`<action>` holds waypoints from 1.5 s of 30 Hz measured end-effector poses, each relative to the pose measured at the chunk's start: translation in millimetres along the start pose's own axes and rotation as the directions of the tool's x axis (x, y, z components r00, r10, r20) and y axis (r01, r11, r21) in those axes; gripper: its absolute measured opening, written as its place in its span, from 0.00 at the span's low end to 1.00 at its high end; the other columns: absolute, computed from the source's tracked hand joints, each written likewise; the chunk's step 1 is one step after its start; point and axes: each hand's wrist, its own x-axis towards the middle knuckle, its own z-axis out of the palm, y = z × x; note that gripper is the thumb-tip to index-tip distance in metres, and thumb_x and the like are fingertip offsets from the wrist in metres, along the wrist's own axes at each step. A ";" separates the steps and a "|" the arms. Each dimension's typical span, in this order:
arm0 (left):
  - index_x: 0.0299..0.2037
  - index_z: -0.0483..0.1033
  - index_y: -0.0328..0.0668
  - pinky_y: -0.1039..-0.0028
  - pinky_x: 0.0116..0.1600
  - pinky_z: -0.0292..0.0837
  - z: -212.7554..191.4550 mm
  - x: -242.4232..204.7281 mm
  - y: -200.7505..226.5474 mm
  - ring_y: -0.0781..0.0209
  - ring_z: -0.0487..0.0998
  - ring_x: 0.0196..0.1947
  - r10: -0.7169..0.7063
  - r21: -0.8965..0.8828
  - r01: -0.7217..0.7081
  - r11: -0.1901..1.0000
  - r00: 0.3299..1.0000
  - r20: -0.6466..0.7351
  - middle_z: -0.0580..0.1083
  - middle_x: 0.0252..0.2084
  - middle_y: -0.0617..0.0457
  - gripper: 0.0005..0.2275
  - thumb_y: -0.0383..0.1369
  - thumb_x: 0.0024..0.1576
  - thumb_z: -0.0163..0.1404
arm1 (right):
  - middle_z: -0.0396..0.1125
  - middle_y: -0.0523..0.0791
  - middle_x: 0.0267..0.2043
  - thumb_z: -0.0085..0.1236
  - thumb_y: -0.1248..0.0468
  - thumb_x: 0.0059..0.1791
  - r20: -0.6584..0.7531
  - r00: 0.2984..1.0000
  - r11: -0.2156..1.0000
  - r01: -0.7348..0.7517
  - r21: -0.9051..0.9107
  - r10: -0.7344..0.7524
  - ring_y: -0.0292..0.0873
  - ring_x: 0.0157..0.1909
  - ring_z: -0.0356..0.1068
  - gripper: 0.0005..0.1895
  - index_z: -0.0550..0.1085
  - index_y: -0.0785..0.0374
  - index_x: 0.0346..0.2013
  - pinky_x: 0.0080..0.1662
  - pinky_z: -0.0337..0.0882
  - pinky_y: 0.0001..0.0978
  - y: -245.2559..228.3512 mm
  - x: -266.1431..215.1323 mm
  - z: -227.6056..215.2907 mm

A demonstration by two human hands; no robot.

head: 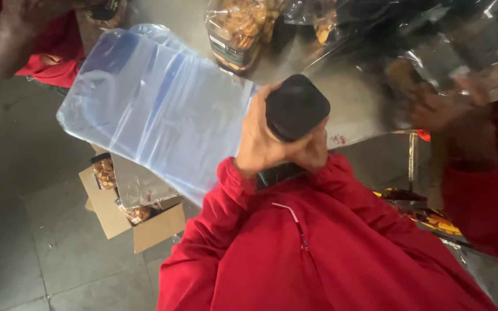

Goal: The person repeatedly picks up clear plastic jars filled with nuts, places them into a large transparent plastic bag, and then removes them to place them back on the table. This cycle is repeated multiple times with different jars.

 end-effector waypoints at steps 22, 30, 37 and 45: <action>0.65 0.67 0.39 0.62 0.68 0.73 -30.2 40.3 -13.7 0.48 0.77 0.63 0.214 -0.050 -0.209 0.977 0.950 0.226 0.74 0.60 0.44 0.41 0.45 0.41 0.71 | 0.71 0.49 0.58 0.72 0.66 0.41 0.049 0.995 0.992 0.082 0.100 -0.087 0.45 0.58 0.74 0.34 0.70 0.65 0.60 0.59 0.75 0.37 -55.4 29.5 2.2; 0.64 0.68 0.40 0.64 0.67 0.73 -40.0 63.7 -15.0 0.51 0.79 0.60 0.199 -0.130 -0.159 0.979 0.883 0.426 0.77 0.57 0.47 0.42 0.46 0.39 0.71 | 0.70 0.49 0.60 0.74 0.65 0.40 0.224 0.973 0.972 -0.111 0.205 0.064 0.46 0.62 0.73 0.38 0.69 0.65 0.62 0.62 0.75 0.39 -40.5 24.4 -4.0; 0.65 0.68 0.41 0.65 0.72 0.69 -34.5 85.1 -30.6 0.53 0.76 0.64 0.269 -0.310 -0.109 0.945 0.797 0.540 0.75 0.60 0.48 0.40 0.42 0.41 0.72 | 0.66 0.49 0.64 0.76 0.62 0.38 0.363 0.923 0.887 -0.268 0.376 0.125 0.47 0.66 0.68 0.47 0.62 0.65 0.67 0.67 0.70 0.42 -26.7 30.1 -13.4; 0.63 0.68 0.42 0.66 0.72 0.68 -19.8 104.4 -43.6 0.56 0.74 0.63 0.201 -0.448 0.170 0.877 0.719 0.666 0.73 0.58 0.51 0.39 0.36 0.38 0.71 | 0.59 0.47 0.71 0.75 0.63 0.37 0.322 0.944 0.948 -0.035 0.317 -0.073 0.45 0.73 0.61 0.53 0.57 0.64 0.73 0.72 0.63 0.40 2.9 30.6 -30.7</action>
